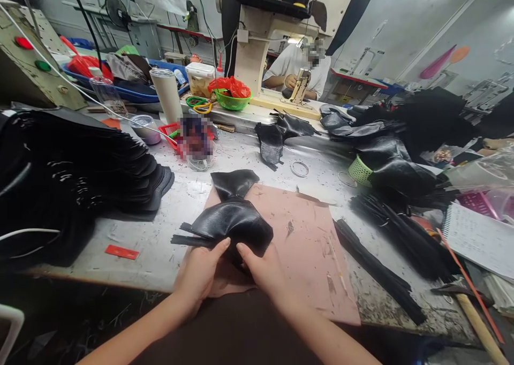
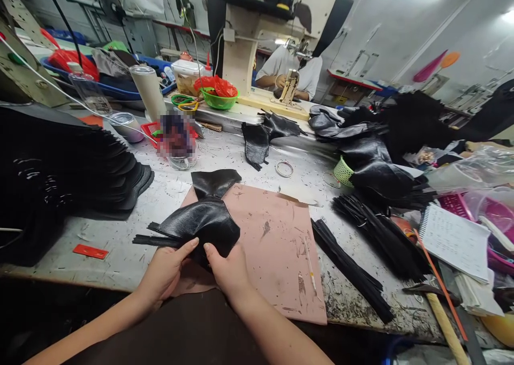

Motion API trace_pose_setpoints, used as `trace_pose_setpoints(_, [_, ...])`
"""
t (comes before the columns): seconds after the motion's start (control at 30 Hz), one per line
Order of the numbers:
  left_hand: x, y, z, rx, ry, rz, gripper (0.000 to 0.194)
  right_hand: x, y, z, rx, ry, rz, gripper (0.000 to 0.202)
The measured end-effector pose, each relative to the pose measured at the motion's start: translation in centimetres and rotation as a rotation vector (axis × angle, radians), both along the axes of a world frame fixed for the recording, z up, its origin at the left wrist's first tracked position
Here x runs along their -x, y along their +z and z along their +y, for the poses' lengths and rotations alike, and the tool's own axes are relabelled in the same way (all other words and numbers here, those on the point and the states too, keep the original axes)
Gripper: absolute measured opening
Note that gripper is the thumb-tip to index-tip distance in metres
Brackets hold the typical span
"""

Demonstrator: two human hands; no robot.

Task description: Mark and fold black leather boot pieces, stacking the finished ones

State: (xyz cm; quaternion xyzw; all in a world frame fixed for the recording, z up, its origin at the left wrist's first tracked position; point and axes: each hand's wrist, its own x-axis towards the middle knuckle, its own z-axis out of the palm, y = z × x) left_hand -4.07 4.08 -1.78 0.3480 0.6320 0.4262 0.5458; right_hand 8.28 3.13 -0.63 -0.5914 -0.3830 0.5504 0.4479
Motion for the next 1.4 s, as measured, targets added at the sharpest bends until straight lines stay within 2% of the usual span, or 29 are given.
trace_pose_setpoints(0.17, [-0.6,1.1,-0.1,0.012,-0.073,-0.126,0.035,0.1,-0.4,0.1,-0.042,0.017,-0.019,0.028])
trace_pose_setpoints(0.37, [-0.6,1.8,-0.1,0.082,-0.050,-0.088,0.027,-0.7,-0.8,0.2,-0.083,0.041,0.079,0.022])
trace_pose_setpoints(0.53, [-0.6,1.8,-0.2,0.140,-0.041,-0.063,0.035,-1.2,-0.5,0.4,-0.069,0.080,0.050,0.021])
trace_pose_setpoints(0.67, [-0.9,1.6,-0.2,0.095,-0.072,-0.170,0.036,-1.3,-0.7,0.4,-0.114,0.077,-0.073,0.026])
trace_pose_setpoints(0.77, [-1.0,1.4,-0.1,0.046,-0.064,-0.327,0.039,-1.3,-1.0,0.3,-0.119,0.064,-0.100,0.028])
trace_pose_setpoints(0.83, [-0.9,1.4,-0.2,0.088,-0.076,-0.424,0.041,-1.3,-1.0,0.2,-0.123,0.065,-0.110,0.028])
trace_pose_setpoints(0.9, [-0.8,1.4,-0.2,0.140,-0.111,-0.439,0.042,-1.4,-0.9,0.3,-0.124,0.071,-0.107,0.027])
trace_pose_setpoints(1.03, [-0.7,1.3,-0.2,0.090,-0.119,-0.369,0.039,-1.9,-0.5,0.5,-0.053,0.093,0.052,0.025])
trace_pose_setpoints(1.13, [-0.9,1.1,-0.2,0.115,-0.104,-0.366,0.039,-2.3,-0.2,0.7,0.014,0.096,0.173,0.025])
trace_pose_setpoints(1.4, [-1.3,0.6,-0.3,0.115,-0.101,-0.401,0.042,-2.4,-0.2,0.8,0.064,0.095,0.310,0.025])
